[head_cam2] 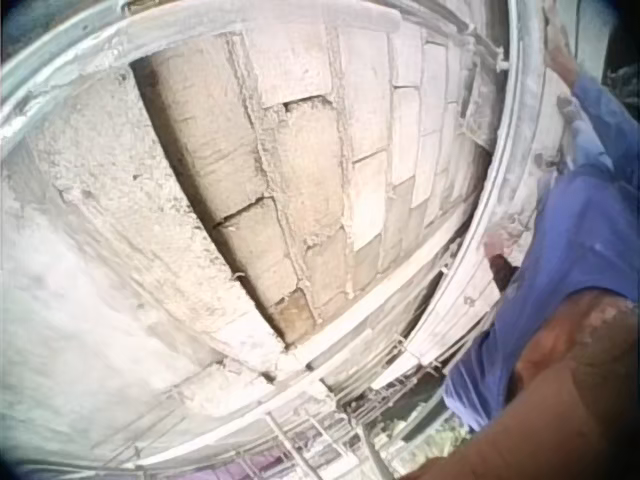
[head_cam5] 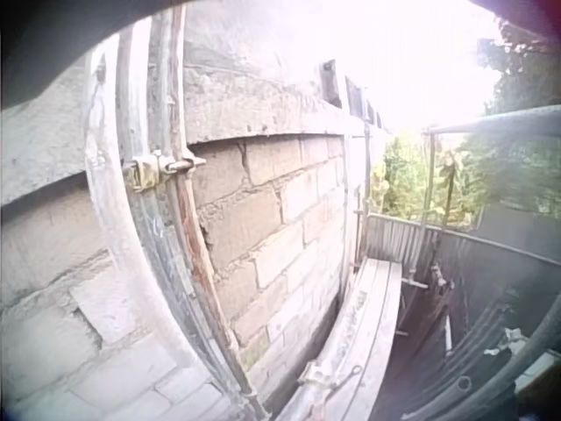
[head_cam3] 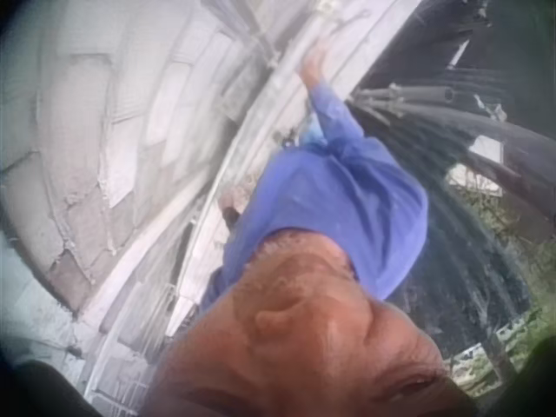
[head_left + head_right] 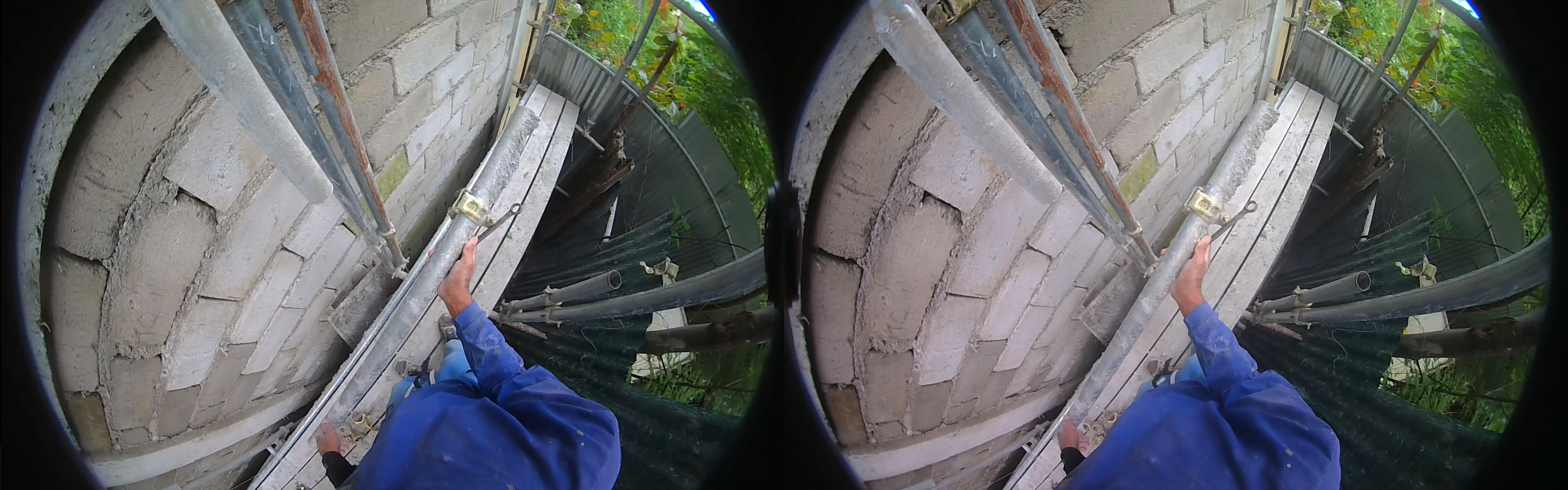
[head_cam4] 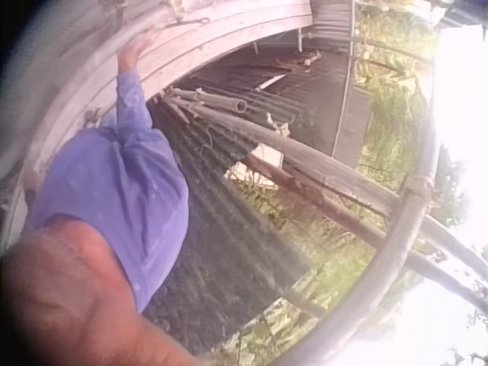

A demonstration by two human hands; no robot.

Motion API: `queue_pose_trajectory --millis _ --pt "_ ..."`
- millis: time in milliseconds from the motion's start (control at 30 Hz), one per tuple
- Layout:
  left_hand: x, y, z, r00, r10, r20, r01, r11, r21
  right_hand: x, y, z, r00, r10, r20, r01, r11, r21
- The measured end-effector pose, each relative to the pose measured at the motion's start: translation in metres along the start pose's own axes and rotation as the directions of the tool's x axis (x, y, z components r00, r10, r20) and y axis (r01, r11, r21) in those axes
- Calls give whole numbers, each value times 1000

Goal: The person assembles scaffolding on a construction site by connecting metal poles with clamps. They use a wrench to tighten the clamps and secure the poles together, working on a wooden platform next to a brick wall.

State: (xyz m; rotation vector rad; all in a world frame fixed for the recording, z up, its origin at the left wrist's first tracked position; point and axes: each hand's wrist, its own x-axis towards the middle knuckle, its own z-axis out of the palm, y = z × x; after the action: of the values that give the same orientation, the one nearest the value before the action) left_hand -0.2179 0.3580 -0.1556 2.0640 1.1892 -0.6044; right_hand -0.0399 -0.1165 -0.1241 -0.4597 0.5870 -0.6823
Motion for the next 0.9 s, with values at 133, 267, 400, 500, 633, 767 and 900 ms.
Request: queue_pose_trajectory --millis 133,267,400,500,633,767,900 --pt "-71 138 29 612 784 105 -774 568 279 -25 -7 7 1000 -29 9 29 999 -40" --pt "-109 251 124 233 724 649 -923 374 -86 -53 -1 10 999 23 45 -20 998 -58" --pt "-114 265 162 181 533 826 -758 611 -229 -49 -9 -2 995 -7 95 41 932 -360" --pt "-99 242 181 261 712 652 -801 537 -265 -28 -39 -50 981 -31 193 175 580 -796" --pt "-76 230 208 350 736 580 -827 533 -178 17 -108 -64 930 -103 354 363 94 -927" --pt "-58 217 216 451 658 603 -797 601 -60 28 -199 84 856 -227 465 512 502 -697" --pt "-63 202 214 496 526 691 -711 703 -25 5 -296 195 317 -750 580 941 324 -94"
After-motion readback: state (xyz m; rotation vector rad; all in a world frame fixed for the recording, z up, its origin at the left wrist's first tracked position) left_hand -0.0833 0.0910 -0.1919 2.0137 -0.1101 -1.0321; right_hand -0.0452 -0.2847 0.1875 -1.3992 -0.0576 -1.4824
